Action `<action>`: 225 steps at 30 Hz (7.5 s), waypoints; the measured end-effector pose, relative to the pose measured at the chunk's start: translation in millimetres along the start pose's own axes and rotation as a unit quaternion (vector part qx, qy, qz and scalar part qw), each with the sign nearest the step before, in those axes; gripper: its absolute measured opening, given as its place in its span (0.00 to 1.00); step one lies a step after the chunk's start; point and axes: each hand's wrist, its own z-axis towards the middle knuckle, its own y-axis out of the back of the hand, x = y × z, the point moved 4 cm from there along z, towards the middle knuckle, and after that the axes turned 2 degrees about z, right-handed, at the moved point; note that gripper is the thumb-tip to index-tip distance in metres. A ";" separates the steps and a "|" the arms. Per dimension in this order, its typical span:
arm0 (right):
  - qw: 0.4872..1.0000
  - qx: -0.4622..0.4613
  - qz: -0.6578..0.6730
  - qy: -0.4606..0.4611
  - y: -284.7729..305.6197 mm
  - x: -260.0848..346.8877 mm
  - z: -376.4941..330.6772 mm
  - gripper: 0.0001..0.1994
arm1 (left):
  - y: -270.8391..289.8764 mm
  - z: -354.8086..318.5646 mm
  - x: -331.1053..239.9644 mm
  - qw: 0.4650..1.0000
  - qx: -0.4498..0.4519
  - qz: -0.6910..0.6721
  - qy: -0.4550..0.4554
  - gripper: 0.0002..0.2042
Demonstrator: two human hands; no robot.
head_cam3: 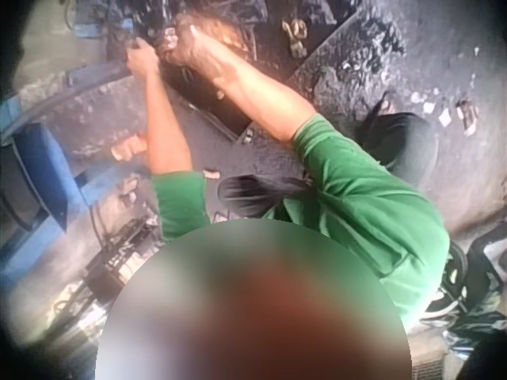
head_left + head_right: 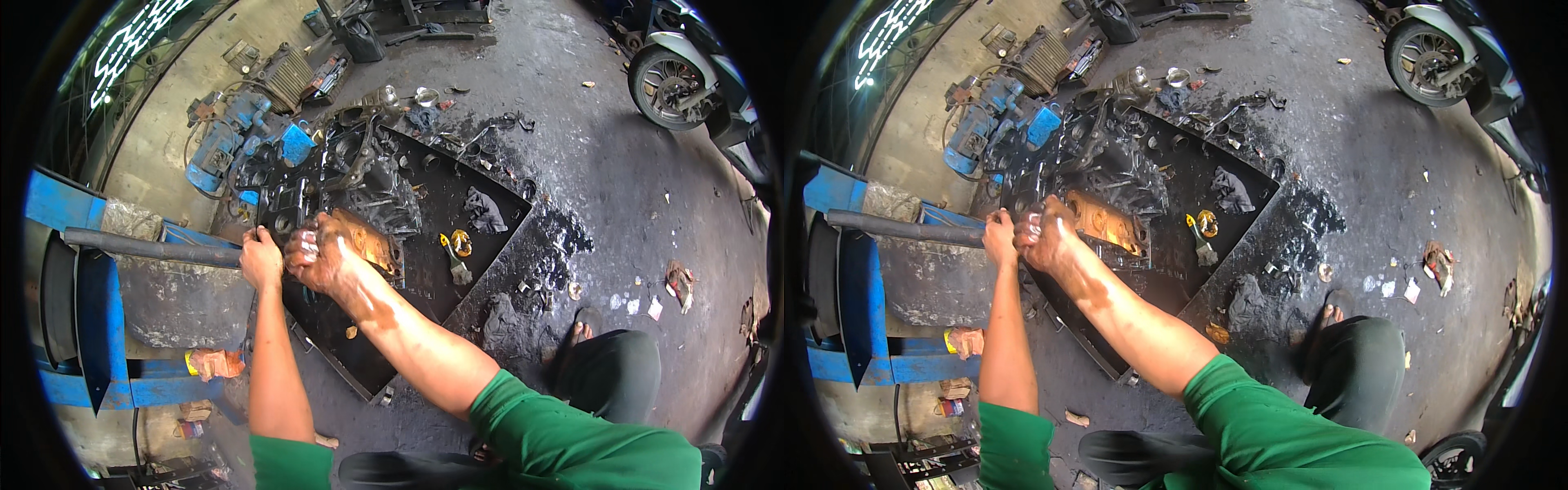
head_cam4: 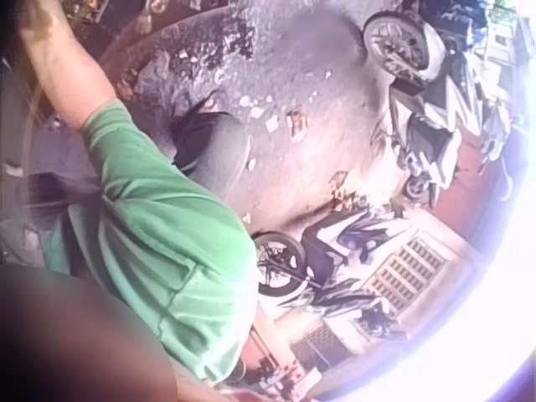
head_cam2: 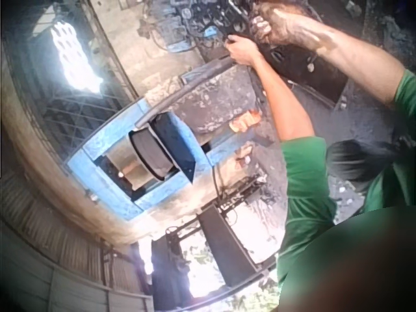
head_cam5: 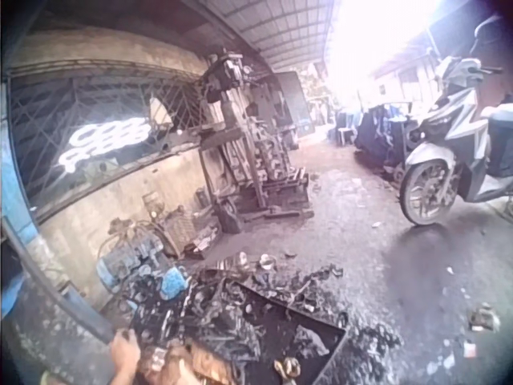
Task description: The person scrubs a large, greasy engine block with a brush and a hose, removing grime and debris. They repeatedly scrub different sections of the engine block, focusing on the internal cavities and external surfaces.
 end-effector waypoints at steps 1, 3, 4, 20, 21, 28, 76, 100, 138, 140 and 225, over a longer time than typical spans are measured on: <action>1.000 -0.015 0.016 -0.003 -1.3 -3.4 0.8 0.26 | -3.2 1.8 4.2 1.000 -0.001 -0.004 -0.003 0.22; 0.992 0.067 0.101 0.022 -14.2 -6.6 1.1 0.26 | -11.5 7.0 14.7 1.000 -0.005 0.007 -0.004 0.22; 0.987 0.083 0.129 0.037 -17.8 -10.7 1.2 0.27 | -15.3 11.4 17.9 1.000 -0.020 0.008 -0.023 0.22; 0.986 0.046 0.147 0.061 -20.4 -26.5 31.6 0.29 | -27.7 16.5 41.2 0.998 -0.027 -0.008 -0.058 0.20; 0.985 0.042 0.159 0.055 -22.8 -28.4 34.5 0.29 | -33.2 20.7 47.7 0.999 -0.006 -0.026 -0.035 0.20; 0.989 0.014 0.135 0.066 -32.3 -24.3 22.2 0.28 | -32.2 19.3 42.5 0.990 -0.047 0.000 -0.134 0.19; -0.263 0.192 -0.851 0.413 -74.3 122.9 -84.9 0.18 | 1.4 -3.0 6.6 0.999 0.013 -0.006 0.044 0.24; -0.281 0.054 -0.855 0.433 -53.8 103.9 -39.2 0.19 | -3.9 -0.2 9.8 0.999 0.008 -0.007 0.044 0.22; -0.017 -0.003 -0.993 -0.113 265.4 227.8 -1.1 0.21 | -2.5 7.1 13.2 0.999 -0.020 -0.010 0.024 0.25; 0.084 -0.022 -0.996 -0.031 231.4 218.2 -9.0 0.21 | -2.0 7.4 13.0 0.999 -0.015 -0.013 0.033 0.23; 0.261 -0.119 -0.915 0.282 263.5 182.2 -15.8 0.21 | -10.7 42.5 36.2 0.998 0.014 0.051 -0.042 0.31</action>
